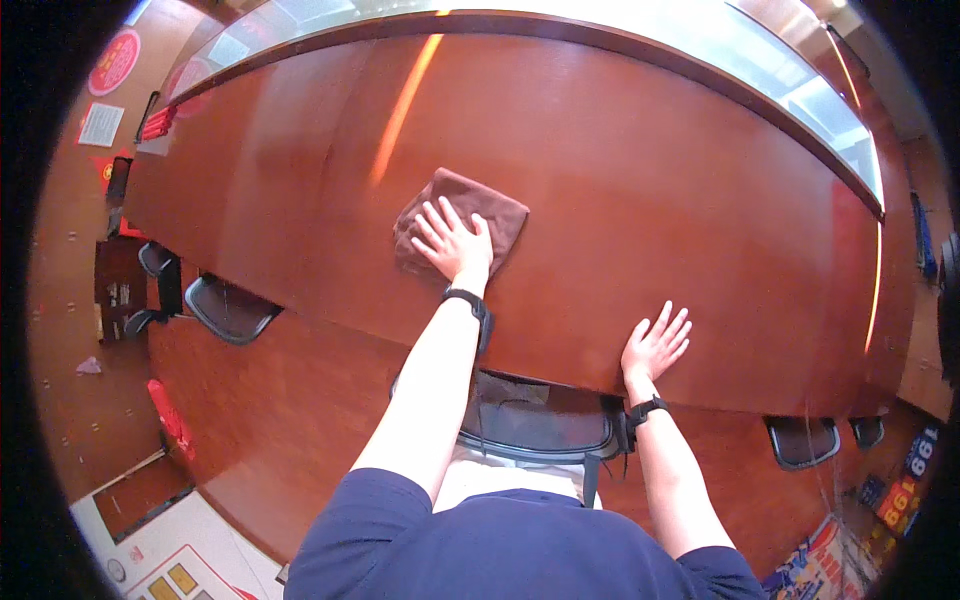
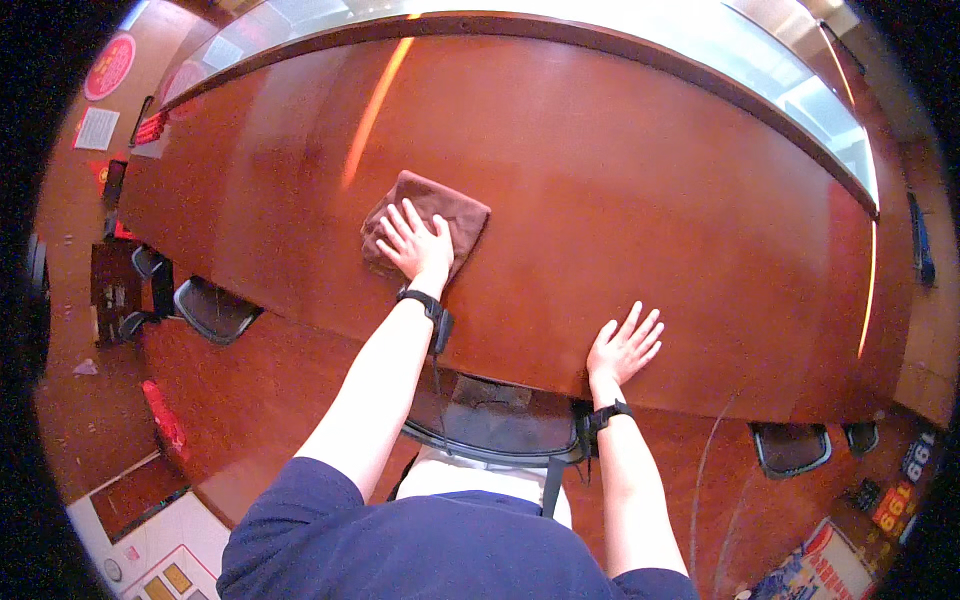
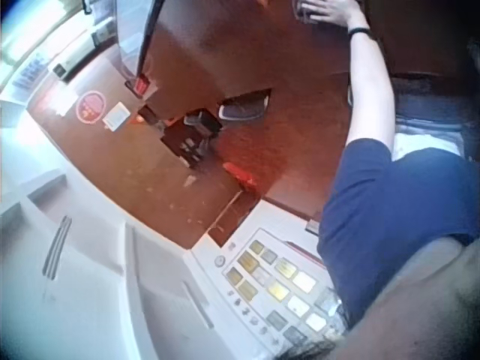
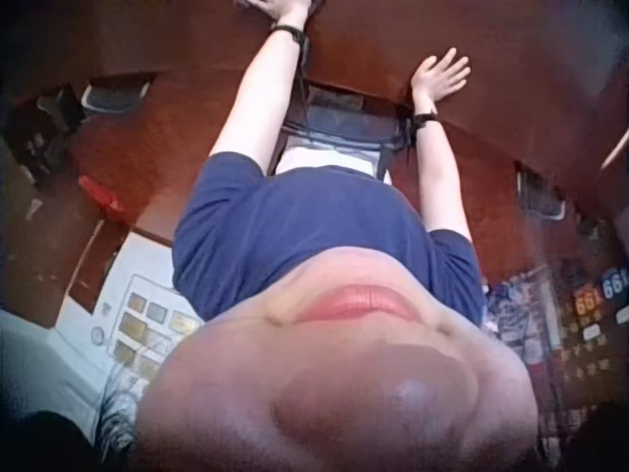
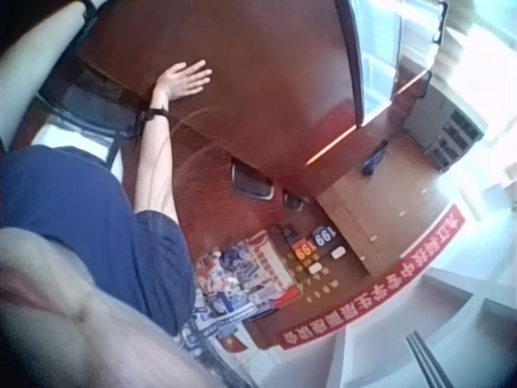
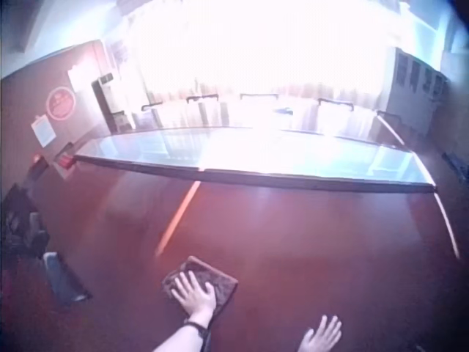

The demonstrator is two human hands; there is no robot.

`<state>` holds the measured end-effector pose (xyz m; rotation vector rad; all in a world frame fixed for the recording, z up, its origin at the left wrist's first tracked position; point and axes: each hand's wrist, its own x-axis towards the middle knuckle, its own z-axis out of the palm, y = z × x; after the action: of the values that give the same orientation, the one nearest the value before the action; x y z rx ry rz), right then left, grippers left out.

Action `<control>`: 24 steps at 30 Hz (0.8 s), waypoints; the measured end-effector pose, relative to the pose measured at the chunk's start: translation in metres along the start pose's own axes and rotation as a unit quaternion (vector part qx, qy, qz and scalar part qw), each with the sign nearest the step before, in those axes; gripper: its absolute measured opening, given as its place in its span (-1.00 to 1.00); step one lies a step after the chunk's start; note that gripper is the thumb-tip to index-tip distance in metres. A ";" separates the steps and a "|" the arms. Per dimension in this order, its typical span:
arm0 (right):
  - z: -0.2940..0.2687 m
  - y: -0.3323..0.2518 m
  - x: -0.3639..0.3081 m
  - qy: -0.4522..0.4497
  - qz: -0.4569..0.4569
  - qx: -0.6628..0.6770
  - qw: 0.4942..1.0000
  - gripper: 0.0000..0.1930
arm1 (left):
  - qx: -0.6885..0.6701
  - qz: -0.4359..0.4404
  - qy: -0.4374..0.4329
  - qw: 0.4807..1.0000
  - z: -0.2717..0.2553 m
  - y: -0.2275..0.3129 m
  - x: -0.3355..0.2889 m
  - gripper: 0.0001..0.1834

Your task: The person wipes a large wooden table with a cloth, moving to different sections to cover the surface.

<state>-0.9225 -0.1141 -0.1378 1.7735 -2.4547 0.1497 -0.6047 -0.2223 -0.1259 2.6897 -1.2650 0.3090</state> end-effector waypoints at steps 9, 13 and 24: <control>0.025 0.041 -0.043 0.024 -0.002 -0.011 1.000 -0.40 | -0.060 -0.008 -0.001 0.998 0.042 0.035 0.033 -0.25; 0.022 0.053 -0.036 0.034 -0.006 -0.005 0.999 -0.40 | -0.064 0.002 -0.042 0.997 0.053 0.073 0.069 -0.25; 0.028 0.041 -0.042 -0.013 0.009 0.004 1.000 -0.39 | -0.045 0.119 -0.035 0.991 0.089 0.132 0.194 -0.26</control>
<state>-0.9492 -0.0662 -0.1722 1.7692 -2.4918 0.1399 -0.5747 -0.4697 -0.1568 2.4971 -1.5851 0.1822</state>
